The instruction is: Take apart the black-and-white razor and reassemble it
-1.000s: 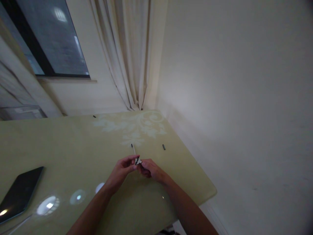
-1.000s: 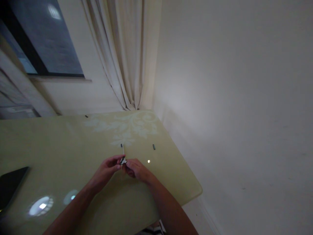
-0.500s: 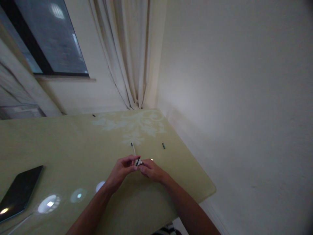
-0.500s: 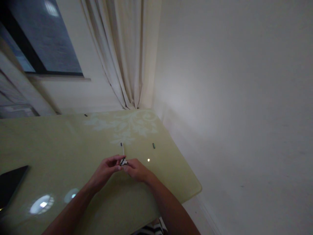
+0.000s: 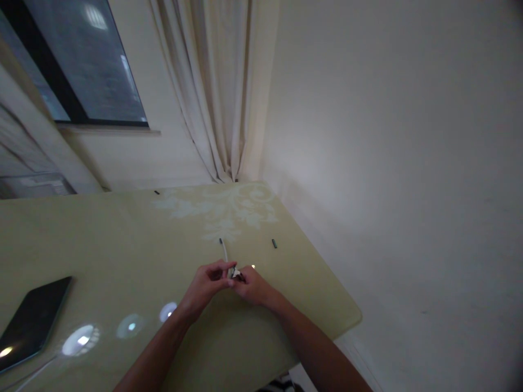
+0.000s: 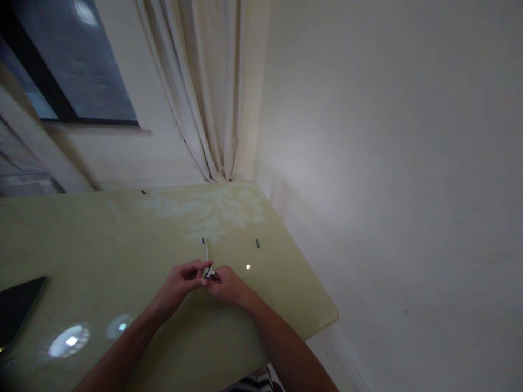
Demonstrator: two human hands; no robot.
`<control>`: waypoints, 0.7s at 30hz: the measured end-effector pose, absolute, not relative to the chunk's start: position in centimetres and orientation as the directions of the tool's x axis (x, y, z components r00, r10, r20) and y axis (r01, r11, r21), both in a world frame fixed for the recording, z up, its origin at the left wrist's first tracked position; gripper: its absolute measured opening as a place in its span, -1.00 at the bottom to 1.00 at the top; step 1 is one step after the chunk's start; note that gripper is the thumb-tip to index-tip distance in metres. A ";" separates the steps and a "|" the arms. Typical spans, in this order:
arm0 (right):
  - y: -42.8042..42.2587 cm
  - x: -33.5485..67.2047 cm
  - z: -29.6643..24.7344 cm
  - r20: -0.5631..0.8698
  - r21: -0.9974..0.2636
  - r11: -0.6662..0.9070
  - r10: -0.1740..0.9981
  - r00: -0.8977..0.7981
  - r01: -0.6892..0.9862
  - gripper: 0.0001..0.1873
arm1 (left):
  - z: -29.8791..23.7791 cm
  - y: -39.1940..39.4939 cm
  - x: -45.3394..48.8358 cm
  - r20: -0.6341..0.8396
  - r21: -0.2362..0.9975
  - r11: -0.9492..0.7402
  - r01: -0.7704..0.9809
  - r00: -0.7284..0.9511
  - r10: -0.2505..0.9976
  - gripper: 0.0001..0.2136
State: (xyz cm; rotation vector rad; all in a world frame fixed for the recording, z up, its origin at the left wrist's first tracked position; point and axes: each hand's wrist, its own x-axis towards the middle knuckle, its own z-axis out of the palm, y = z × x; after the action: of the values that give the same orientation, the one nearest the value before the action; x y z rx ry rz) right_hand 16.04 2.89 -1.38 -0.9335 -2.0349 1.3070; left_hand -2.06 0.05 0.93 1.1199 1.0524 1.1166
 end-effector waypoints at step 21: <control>3.1 16.4 -0.1 0.133 -0.921 0.329 0.770 -0.624 0.210 -0.61 | 0.6 0.3 -2.4 0.006 0.997 0.009 -0.082 0.180 0.984 -0.55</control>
State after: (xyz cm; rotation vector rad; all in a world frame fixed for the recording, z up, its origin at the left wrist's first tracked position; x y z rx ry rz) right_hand 16.38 3.12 -0.13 -0.8584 -2.0302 1.2846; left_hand -2.38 0.27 0.55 1.2277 1.0170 1.1121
